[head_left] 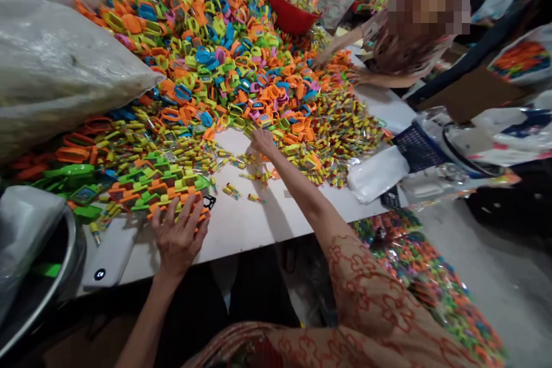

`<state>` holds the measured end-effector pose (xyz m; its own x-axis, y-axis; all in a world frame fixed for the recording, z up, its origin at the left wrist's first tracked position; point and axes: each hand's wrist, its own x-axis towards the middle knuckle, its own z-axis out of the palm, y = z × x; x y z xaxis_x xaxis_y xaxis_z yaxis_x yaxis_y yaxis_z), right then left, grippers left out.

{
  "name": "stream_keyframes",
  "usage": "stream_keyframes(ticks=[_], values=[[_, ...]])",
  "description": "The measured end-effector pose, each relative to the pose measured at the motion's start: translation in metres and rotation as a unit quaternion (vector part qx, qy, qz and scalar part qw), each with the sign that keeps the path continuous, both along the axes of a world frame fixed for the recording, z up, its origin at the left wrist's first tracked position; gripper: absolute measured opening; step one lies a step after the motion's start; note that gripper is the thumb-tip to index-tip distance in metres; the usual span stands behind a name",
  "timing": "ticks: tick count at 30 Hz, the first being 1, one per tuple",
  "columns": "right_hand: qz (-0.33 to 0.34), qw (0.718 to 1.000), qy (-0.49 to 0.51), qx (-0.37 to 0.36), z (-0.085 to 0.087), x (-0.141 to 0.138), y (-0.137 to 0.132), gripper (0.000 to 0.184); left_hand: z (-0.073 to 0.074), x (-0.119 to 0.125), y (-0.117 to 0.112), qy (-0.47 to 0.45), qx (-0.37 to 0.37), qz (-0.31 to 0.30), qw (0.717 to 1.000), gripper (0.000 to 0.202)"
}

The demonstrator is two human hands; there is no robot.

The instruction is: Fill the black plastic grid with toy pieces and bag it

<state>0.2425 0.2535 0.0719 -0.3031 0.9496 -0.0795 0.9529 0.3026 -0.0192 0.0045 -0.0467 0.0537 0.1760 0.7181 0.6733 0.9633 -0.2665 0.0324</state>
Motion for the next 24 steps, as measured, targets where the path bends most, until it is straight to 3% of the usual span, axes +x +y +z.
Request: stream_keyframes(ticks=[7, 10, 13, 16, 18, 20, 22, 24], values=[[-0.004, 1.000, 0.000, -0.016, -0.022, -0.010, 0.001, 0.037, 0.000, 0.000, -0.001, 0.002, 0.005, -0.009, 1.000, 0.061], [0.031, 0.999, 0.032, -0.010, -0.019, -0.006, -0.005, 0.042, -0.001, -0.001, 0.001, -0.008, 0.005, -0.014, 1.000, 0.063], [0.005, 0.989, 0.142, 0.045, -0.009, -0.005, -0.019, 0.052, -0.003, -0.001, 0.002, -0.023, -0.012, -0.022, 0.999, 0.059], [-0.019, 0.935, 0.352, 0.027, -0.008, -0.006, -0.057, 0.039, -0.005, 0.000, -0.001, -0.037, -0.033, -0.017, 0.999, 0.052], [-0.024, 0.870, 0.489, -0.065, -0.017, -0.007, -0.095, 0.025, -0.006, 0.001, -0.002, -0.050, -0.053, -0.006, 0.997, 0.046], [-0.043, 0.817, 0.554, -0.153, -0.030, -0.007, -0.136, 0.018, -0.007, 0.002, -0.003, -0.074, -0.084, 0.006, 0.994, 0.042], [-0.060, 0.818, 0.539, -0.191, -0.042, -0.007, -0.171, 0.016, -0.006, 0.003, -0.004, -0.099, -0.113, 0.014, 0.989, 0.041], [-0.059, 0.860, 0.471, -0.187, -0.050, -0.007, -0.193, 0.013, -0.003, 0.003, -0.004, -0.109, -0.129, 0.016, 0.985, 0.041]])
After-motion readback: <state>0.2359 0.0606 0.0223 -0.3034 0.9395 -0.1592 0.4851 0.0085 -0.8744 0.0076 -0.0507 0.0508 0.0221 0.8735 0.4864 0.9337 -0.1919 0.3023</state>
